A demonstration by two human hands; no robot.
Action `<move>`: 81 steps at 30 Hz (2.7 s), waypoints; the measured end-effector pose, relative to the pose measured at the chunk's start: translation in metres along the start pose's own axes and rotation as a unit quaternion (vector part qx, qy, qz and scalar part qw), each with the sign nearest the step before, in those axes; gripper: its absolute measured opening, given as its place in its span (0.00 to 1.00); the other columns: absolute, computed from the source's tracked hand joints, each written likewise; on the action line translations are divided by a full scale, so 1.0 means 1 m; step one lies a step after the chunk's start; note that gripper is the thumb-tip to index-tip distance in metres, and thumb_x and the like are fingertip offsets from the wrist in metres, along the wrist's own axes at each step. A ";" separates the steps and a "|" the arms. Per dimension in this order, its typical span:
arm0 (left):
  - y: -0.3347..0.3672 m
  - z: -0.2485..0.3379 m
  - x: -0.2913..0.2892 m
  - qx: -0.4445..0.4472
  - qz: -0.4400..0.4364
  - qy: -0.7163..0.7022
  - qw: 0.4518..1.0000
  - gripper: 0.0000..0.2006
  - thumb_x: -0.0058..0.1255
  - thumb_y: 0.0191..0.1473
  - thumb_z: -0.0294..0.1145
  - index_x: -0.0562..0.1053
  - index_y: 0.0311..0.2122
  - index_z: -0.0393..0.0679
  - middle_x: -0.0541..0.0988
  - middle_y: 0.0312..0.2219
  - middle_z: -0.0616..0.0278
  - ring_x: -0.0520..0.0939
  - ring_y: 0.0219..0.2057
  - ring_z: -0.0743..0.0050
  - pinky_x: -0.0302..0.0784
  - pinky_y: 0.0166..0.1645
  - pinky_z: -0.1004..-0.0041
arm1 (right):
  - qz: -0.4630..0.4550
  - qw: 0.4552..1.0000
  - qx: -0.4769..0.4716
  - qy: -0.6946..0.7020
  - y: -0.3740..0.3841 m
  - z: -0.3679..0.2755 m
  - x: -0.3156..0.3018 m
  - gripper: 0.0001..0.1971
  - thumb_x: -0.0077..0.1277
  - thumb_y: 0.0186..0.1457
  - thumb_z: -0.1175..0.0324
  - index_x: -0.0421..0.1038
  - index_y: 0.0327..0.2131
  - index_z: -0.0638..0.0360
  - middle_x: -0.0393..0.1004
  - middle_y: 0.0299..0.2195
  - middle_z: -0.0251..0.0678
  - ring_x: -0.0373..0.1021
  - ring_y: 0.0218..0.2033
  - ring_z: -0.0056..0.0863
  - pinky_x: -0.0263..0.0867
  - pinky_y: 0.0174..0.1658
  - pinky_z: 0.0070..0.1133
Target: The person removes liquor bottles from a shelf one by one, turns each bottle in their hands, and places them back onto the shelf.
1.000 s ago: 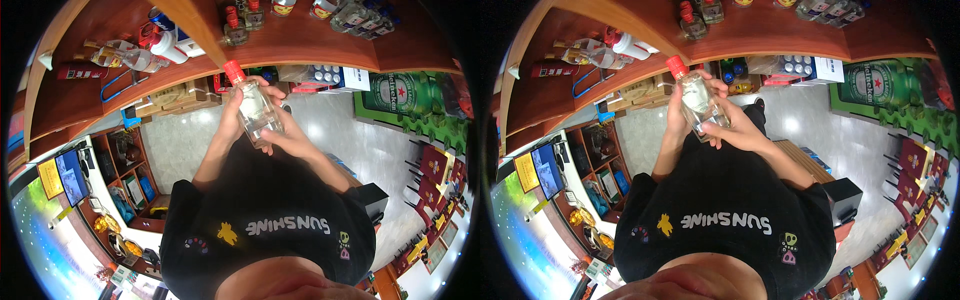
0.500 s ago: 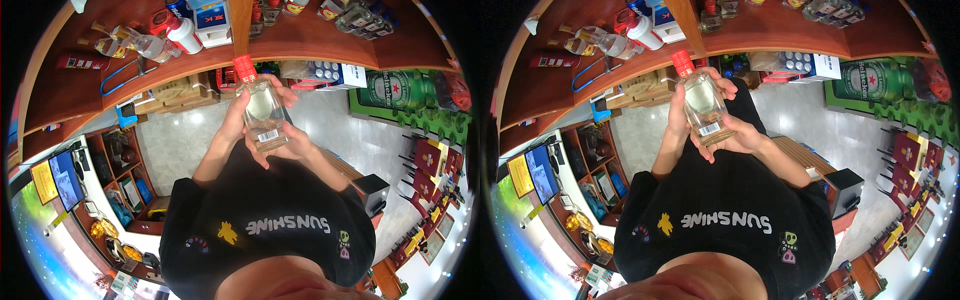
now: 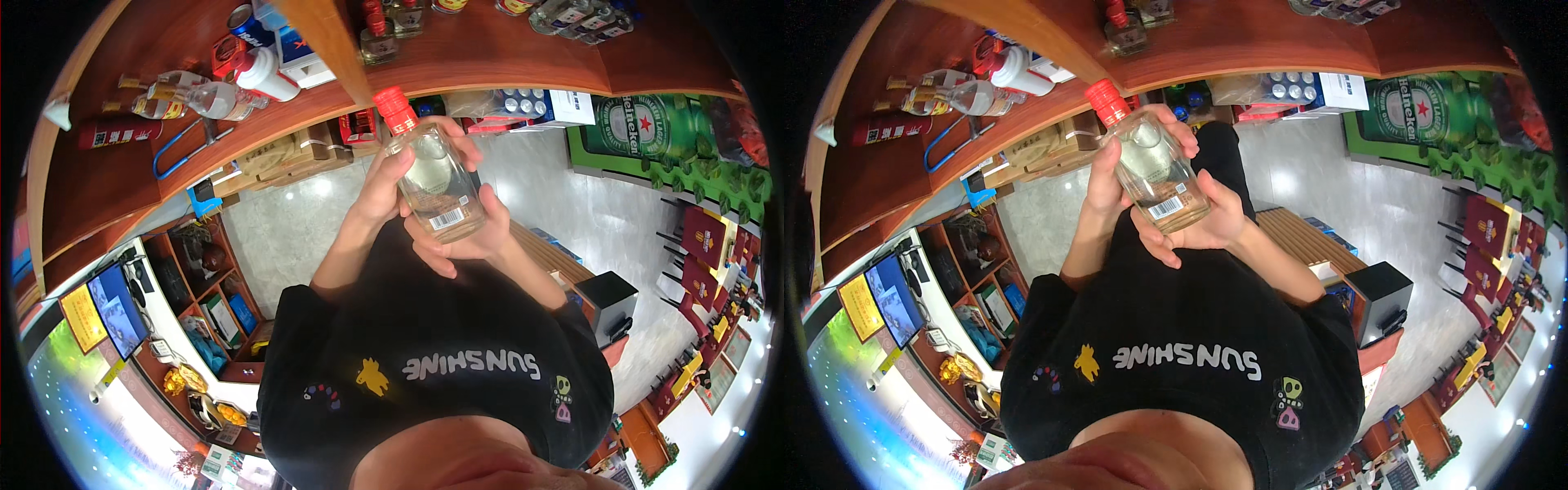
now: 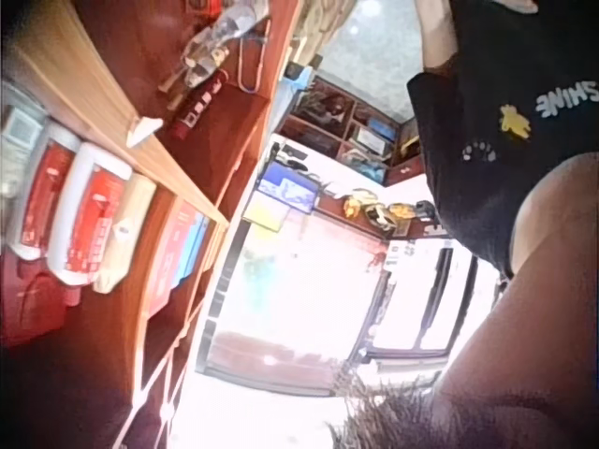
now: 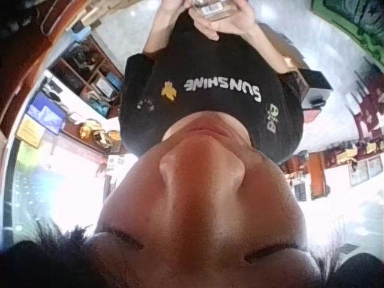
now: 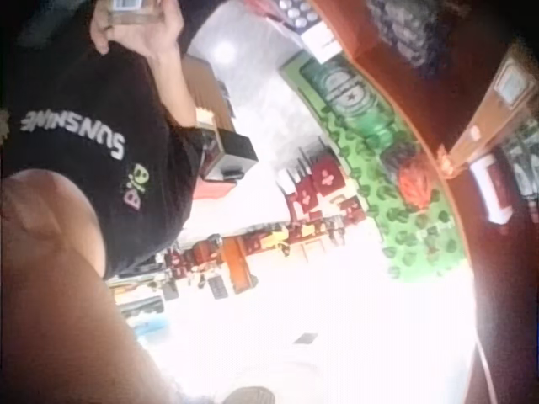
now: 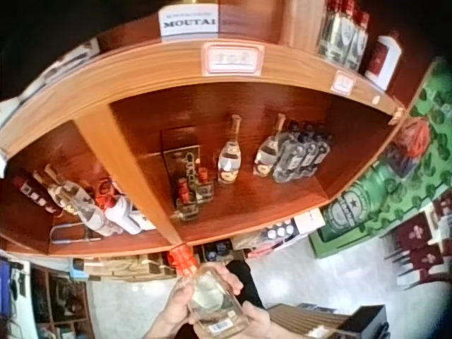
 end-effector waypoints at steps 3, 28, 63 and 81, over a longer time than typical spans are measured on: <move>0.019 -0.012 0.011 -0.023 -0.005 -0.004 1.000 0.38 0.44 0.56 0.64 0.64 0.54 0.33 0.76 0.43 0.43 0.79 0.46 0.57 0.76 0.52 0.63 | -0.054 0.996 -0.017 0.064 -0.011 -0.019 0.000 0.47 0.35 0.58 0.29 0.53 0.61 0.68 0.64 0.33 0.38 0.66 0.23 0.27 0.63 0.21 0.20; 0.147 -0.157 0.154 0.037 -0.005 -0.250 0.968 0.26 0.47 0.48 0.46 0.66 0.49 0.40 0.74 0.45 0.41 0.78 0.41 0.58 0.72 0.54 0.59 | 0.203 0.944 -0.059 -0.255 -0.230 -0.185 -0.004 0.27 0.49 0.64 0.63 0.50 0.61 0.56 0.70 0.44 0.43 0.74 0.32 0.28 0.69 0.22 0.16; 0.118 -0.088 -0.082 0.107 0.362 0.592 0.712 0.33 0.56 0.56 0.28 0.56 0.64 0.35 0.66 0.57 0.37 0.67 0.60 0.38 0.64 0.62 0.57 | 0.269 0.467 -0.198 -0.819 0.026 -0.212 -0.195 0.20 0.52 0.48 0.84 0.65 0.47 0.67 0.74 0.39 0.57 0.72 0.41 0.59 0.70 0.42 0.39; 0.082 -0.092 -0.116 0.101 0.259 0.516 0.810 0.25 0.51 0.59 0.25 0.62 0.60 0.37 0.71 0.52 0.46 0.77 0.51 0.54 0.76 0.52 0.65 | 0.320 0.412 -0.199 -0.830 0.071 -0.204 -0.219 0.32 0.53 0.54 0.76 0.52 0.62 0.64 0.73 0.34 0.60 0.71 0.39 0.63 0.67 0.38 0.45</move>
Point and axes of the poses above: each hand's wrist, its own y-axis towards the middle knuckle, its own x-axis out of the palm, z = x × y, the point moved 5 cm from there along y, towards the middle knuckle
